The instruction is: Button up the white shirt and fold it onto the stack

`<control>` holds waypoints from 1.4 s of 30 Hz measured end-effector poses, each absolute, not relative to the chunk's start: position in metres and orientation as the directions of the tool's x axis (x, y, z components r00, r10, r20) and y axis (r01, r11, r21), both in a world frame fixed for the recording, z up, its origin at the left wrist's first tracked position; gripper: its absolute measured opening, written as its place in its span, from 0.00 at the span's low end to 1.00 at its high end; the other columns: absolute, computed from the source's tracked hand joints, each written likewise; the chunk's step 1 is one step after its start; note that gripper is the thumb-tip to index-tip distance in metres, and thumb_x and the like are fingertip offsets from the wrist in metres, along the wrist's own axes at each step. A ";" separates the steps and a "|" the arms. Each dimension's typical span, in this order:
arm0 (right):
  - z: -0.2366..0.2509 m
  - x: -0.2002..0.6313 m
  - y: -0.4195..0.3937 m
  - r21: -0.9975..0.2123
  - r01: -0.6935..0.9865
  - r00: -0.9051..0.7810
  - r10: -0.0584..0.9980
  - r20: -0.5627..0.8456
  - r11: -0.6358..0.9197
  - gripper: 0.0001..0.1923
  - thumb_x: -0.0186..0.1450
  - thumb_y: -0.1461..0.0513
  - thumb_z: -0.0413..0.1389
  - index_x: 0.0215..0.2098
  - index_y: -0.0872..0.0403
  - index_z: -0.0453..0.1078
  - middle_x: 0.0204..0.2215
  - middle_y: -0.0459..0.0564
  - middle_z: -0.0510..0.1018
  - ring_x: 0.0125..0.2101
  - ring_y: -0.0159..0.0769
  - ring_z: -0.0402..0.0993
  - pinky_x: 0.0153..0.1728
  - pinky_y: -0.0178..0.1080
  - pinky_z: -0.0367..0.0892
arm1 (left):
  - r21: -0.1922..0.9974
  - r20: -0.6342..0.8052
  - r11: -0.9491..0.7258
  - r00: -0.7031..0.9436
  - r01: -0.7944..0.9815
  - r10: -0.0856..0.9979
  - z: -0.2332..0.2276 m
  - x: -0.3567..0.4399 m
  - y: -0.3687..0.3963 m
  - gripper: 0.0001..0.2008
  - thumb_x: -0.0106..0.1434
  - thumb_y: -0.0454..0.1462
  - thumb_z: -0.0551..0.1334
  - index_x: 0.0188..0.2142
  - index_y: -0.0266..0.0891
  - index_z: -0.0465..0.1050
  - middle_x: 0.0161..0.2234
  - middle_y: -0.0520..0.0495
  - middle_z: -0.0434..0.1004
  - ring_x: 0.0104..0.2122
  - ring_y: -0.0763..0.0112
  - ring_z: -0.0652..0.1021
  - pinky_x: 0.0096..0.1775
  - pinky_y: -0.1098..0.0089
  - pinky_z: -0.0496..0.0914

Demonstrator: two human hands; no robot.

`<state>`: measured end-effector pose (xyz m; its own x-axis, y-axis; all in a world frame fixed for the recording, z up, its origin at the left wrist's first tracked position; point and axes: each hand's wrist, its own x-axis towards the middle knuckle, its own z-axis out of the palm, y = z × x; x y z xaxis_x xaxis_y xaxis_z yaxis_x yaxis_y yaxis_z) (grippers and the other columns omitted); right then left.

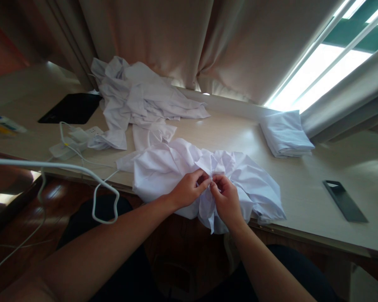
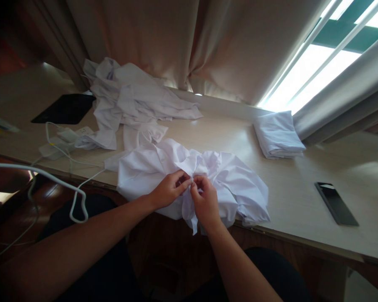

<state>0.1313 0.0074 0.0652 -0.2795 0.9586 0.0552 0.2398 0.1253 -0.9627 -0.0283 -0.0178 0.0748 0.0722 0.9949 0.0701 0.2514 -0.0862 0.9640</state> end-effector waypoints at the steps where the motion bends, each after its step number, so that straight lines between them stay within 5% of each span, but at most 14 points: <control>1: 0.065 0.131 0.007 -0.964 0.234 -0.279 0.959 0.054 0.122 0.07 0.66 0.57 0.56 0.39 0.52 0.70 0.35 0.49 0.78 0.35 0.38 0.73 0.35 0.38 0.69 | 0.966 0.064 -0.080 0.075 0.246 0.995 0.074 -0.028 -0.018 0.16 0.69 0.48 0.57 0.39 0.37 0.71 0.34 0.49 0.75 0.32 0.71 0.74 0.35 0.72 0.67; 21: 0.066 0.129 0.010 -0.973 0.201 -0.321 0.946 0.046 0.116 0.06 0.67 0.58 0.55 0.37 0.52 0.68 0.32 0.46 0.74 0.34 0.36 0.69 0.37 0.38 0.66 | 0.910 0.111 -0.116 0.034 0.399 0.993 0.077 -0.026 -0.021 0.11 0.67 0.43 0.59 0.38 0.36 0.71 0.34 0.47 0.77 0.34 0.68 0.77 0.36 0.70 0.69; 42: 0.060 0.135 0.017 -0.993 0.111 -0.378 0.926 -0.008 0.037 0.08 0.66 0.56 0.58 0.36 0.53 0.68 0.31 0.45 0.72 0.33 0.34 0.66 0.36 0.37 0.63 | 0.932 0.091 -0.090 0.015 0.350 0.996 0.077 -0.027 -0.021 0.14 0.66 0.47 0.61 0.37 0.36 0.72 0.35 0.47 0.78 0.33 0.69 0.77 0.37 0.69 0.69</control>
